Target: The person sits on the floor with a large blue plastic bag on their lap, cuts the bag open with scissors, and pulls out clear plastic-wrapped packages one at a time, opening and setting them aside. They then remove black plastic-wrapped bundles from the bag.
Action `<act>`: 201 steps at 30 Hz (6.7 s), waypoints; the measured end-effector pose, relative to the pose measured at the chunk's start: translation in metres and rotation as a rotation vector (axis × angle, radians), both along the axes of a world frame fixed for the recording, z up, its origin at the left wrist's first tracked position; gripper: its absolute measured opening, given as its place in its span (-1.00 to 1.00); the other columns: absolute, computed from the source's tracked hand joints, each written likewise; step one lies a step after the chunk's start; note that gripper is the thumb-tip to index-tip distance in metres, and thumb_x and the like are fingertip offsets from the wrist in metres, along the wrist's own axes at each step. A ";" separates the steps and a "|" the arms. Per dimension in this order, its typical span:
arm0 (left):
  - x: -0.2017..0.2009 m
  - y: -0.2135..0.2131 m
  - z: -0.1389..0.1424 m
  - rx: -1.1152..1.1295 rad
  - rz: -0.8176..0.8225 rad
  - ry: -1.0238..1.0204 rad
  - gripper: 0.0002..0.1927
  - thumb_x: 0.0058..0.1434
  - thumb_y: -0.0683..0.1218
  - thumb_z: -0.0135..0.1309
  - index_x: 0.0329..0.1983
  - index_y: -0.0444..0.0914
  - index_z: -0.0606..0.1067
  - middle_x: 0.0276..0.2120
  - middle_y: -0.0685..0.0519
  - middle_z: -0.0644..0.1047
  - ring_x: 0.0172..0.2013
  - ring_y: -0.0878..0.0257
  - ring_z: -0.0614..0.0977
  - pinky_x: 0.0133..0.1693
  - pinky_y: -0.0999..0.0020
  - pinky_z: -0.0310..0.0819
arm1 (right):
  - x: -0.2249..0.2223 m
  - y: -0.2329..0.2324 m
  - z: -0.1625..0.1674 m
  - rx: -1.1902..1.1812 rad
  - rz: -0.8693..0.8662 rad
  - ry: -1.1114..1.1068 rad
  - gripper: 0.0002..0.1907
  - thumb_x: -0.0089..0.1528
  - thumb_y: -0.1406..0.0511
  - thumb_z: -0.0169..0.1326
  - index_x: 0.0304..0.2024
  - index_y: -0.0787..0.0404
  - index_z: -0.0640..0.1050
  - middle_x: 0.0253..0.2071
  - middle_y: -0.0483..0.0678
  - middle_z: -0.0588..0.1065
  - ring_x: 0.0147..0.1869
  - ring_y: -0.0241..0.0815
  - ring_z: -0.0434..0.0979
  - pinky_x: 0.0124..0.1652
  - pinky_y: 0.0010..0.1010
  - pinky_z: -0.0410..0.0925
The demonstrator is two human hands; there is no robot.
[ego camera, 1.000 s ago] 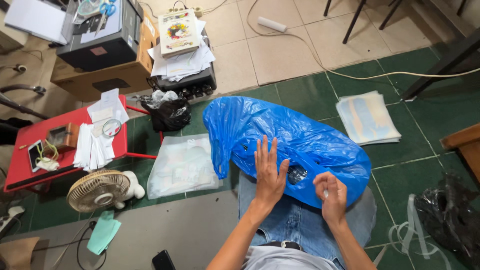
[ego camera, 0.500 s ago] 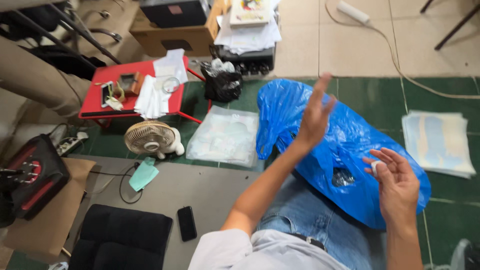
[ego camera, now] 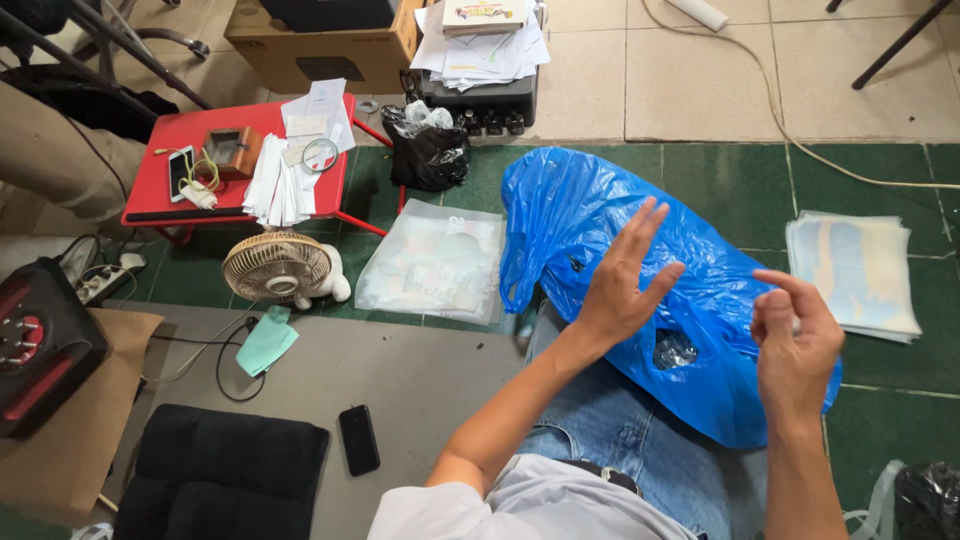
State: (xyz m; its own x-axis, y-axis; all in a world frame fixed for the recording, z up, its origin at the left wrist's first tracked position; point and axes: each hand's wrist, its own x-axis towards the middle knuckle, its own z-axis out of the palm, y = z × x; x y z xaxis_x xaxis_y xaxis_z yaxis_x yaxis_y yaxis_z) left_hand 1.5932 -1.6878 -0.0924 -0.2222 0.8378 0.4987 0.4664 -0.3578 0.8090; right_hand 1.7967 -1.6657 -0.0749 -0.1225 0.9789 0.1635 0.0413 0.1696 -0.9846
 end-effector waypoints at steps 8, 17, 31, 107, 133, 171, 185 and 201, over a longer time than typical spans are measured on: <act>-0.009 -0.027 -0.018 -0.151 0.013 -0.003 -0.49 0.38 0.01 0.10 0.36 -0.22 0.40 0.06 -0.12 0.62 0.10 -0.01 0.66 0.10 0.20 0.53 | -0.016 -0.032 -0.027 -0.030 0.047 -0.120 -0.66 0.49 0.23 -0.11 0.27 0.21 0.45 -0.49 -0.23 0.31 -0.45 -0.48 0.20 -0.46 -0.61 0.11; -0.002 -0.028 -0.029 -0.091 0.045 0.189 -0.56 0.39 -0.03 0.11 0.29 -0.25 0.45 0.07 -0.15 0.60 0.15 -0.10 0.60 0.17 0.13 0.48 | -0.004 -0.032 -0.044 0.042 0.184 0.056 -0.70 0.46 0.29 -0.05 0.21 0.26 0.49 -0.37 -0.22 0.33 -0.32 -0.45 0.26 -0.35 -0.60 0.19; -0.008 0.067 0.081 0.127 0.431 0.632 -0.18 0.52 0.25 -0.20 0.63 -0.26 -0.13 0.62 -0.06 -0.12 0.63 0.03 -0.12 0.55 -0.10 -0.46 | -0.029 -0.019 0.098 0.810 -0.189 -0.531 -0.20 0.43 0.50 0.02 0.62 0.27 -0.05 0.62 0.17 -0.06 0.68 0.15 -0.16 0.58 -0.12 -0.02; 0.050 -0.079 -0.038 -0.181 -0.108 -0.300 -0.61 0.42 -0.07 0.05 0.26 -0.29 0.48 0.02 -0.09 0.63 0.00 0.12 0.68 0.06 0.29 0.56 | -0.029 -0.068 -0.024 0.442 0.015 -0.392 -0.50 0.29 0.38 0.16 0.27 0.31 0.42 0.21 0.16 0.48 0.29 0.06 0.51 0.22 -0.21 0.37; 0.032 -0.102 -0.065 -0.286 -0.088 -0.058 -0.77 0.41 -0.02 0.07 -0.06 -0.25 0.61 -0.16 -0.06 0.63 -0.13 0.00 0.68 -0.12 0.21 0.57 | -0.027 -0.089 -0.061 0.278 0.071 -0.390 -0.60 0.29 0.42 0.17 0.19 0.29 0.51 0.08 0.07 0.57 0.14 -0.09 0.62 0.10 -0.33 0.43; -0.004 0.034 0.034 0.101 0.272 0.511 -0.25 0.48 0.11 -0.20 0.54 -0.46 -0.01 0.53 -0.30 0.01 0.53 -0.16 -0.02 0.46 -0.12 -0.30 | -0.063 0.081 0.064 1.255 -0.612 -0.566 0.03 0.35 0.26 0.17 0.56 0.42 -0.23 0.60 0.37 -0.28 0.68 0.39 -0.45 0.53 0.30 -0.32; -0.004 0.009 -0.005 0.010 0.276 0.573 -0.26 0.48 0.11 -0.17 0.52 -0.46 0.02 0.53 -0.27 0.02 0.53 -0.13 -0.01 0.46 -0.09 -0.28 | -0.081 0.143 0.099 1.136 -0.489 -0.560 -0.06 0.37 0.30 0.13 0.59 0.34 -0.15 0.64 0.26 -0.20 0.74 0.19 -0.32 0.60 0.18 -0.27; -0.009 -0.001 -0.026 -0.007 0.254 0.531 -0.25 0.48 0.11 -0.14 0.54 -0.44 0.01 0.53 -0.28 0.03 0.53 -0.14 0.00 0.45 -0.09 -0.29 | -0.114 0.222 0.175 1.188 -0.464 -0.519 -0.08 0.42 0.35 0.09 0.61 0.30 -0.18 0.63 0.16 -0.23 0.73 0.09 -0.34 0.59 0.03 -0.35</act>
State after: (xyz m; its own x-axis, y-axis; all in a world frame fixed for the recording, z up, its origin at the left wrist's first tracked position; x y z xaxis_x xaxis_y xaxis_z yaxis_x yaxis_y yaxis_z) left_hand 1.5838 -1.6891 -0.1182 -0.1378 0.7948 0.5911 0.8789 -0.1770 0.4430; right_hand 1.6829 -1.4439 0.1003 -0.1295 0.2519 0.9590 0.6397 0.7602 -0.1132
